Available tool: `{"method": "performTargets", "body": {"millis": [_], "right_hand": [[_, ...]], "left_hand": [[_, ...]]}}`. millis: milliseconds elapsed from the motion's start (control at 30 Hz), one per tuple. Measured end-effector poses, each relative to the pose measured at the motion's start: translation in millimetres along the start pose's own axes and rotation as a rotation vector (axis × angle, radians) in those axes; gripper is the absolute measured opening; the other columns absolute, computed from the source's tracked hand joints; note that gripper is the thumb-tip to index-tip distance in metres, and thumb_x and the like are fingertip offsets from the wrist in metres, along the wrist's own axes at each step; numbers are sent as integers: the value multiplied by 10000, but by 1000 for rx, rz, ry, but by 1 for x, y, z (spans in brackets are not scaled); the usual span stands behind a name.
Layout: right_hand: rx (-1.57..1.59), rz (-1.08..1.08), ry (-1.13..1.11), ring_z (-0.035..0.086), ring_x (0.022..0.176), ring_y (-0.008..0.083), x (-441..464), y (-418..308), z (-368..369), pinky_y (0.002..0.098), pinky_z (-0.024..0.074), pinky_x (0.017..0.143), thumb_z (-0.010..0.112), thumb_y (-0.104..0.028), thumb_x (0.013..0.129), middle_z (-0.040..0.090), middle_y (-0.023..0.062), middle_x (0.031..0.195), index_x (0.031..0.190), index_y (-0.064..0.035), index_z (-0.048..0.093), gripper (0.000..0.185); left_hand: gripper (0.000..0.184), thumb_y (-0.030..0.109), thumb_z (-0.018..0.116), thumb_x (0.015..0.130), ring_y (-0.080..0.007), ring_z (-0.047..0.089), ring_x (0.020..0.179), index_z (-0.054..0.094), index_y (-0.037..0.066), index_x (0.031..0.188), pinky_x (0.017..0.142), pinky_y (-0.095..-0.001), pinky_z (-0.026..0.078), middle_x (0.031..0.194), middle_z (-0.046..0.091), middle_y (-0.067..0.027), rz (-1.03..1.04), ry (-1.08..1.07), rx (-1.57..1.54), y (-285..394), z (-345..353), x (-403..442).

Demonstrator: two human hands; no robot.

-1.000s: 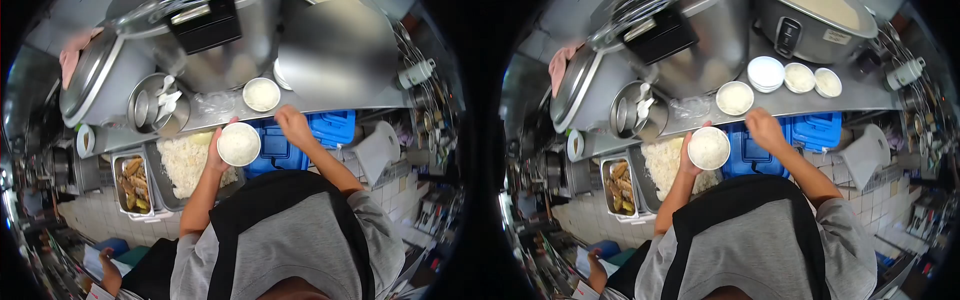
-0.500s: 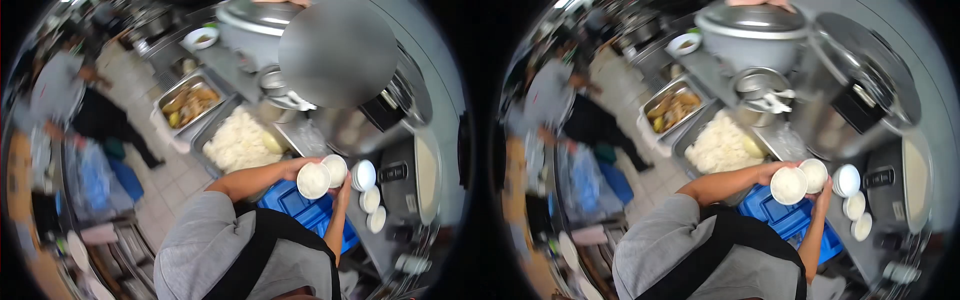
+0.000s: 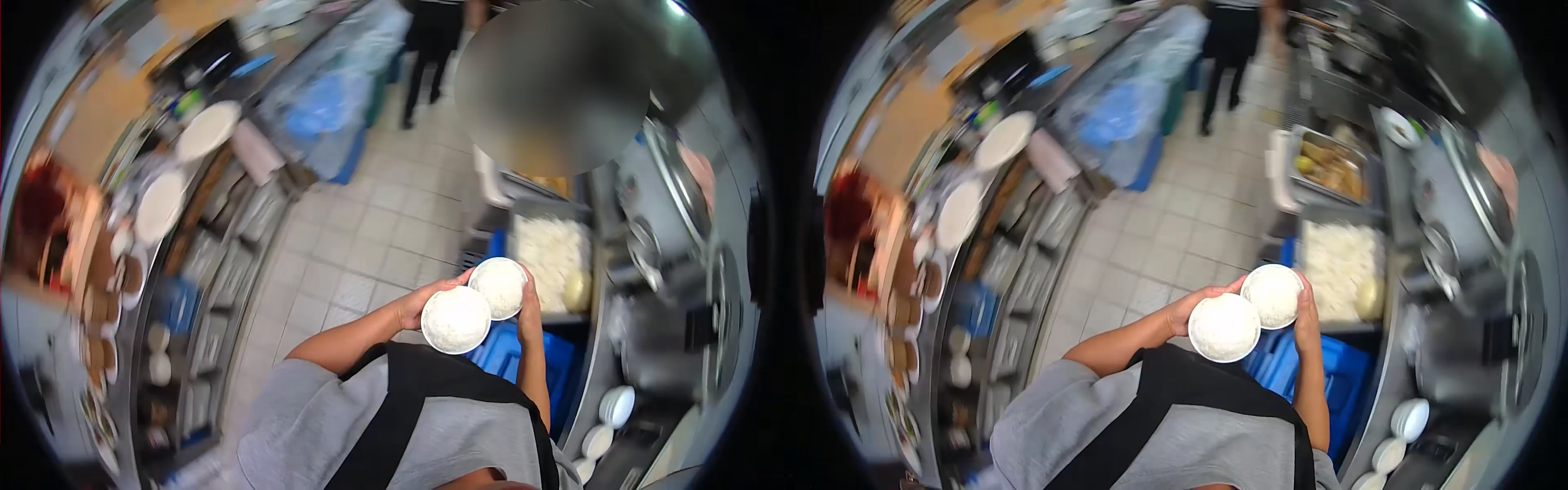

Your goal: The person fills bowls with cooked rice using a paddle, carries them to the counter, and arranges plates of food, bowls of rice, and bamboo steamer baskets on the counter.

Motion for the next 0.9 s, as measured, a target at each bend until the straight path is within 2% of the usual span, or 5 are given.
{"method": "performTargets", "body": {"millis": [33,300,400,633,900], "right_hand": [[36,12,-111,390,1210,227,6,-4,36,336,236,1052,287,-452,956,472,127,1256,1268,-5,429,563],[276,205,-608,518,1095,240,1,-30,353,353,422,913,352,-449,933,519,122,1205,1270,-10,418,557],[441,542,-712,629,712,217,-29,-29,483,326,420,396,353,-499,919,626,104,967,1224,-67,444,537],[293,410,-1206,620,634,154,-125,-125,728,283,408,344,397,-509,907,638,77,927,1203,-71,483,536],[208,325,-1601,538,431,157,-140,-218,983,282,426,329,415,-481,907,611,69,689,1073,-56,521,469]], "left_hand": [[720,401,460,877,-179,422,1235,77,203,1453,977,-363,397,1453,268,-34,71,21,-18,12,-8,-34],[629,419,484,882,-175,510,1145,294,117,1400,957,-351,418,1319,466,-55,621,436,-143,67,-46,-324],[562,421,481,882,-217,520,1134,405,81,1323,960,-380,417,1281,500,-88,850,569,-122,68,-65,-440],[575,528,389,890,-288,525,1123,477,85,1245,950,-470,413,1232,536,-116,1495,1067,-419,23,-81,-667],[614,527,389,884,-380,517,1104,391,75,1298,775,-559,509,1272,473,-189,1819,1230,-371,39,-96,-813]]}}
Point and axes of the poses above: each hand's wrist, its own x-axis towards the middle knuckle, its own z-axis out of the palm, y = z × x, the point moved 7 cm from there along x, towards the middle knuckle
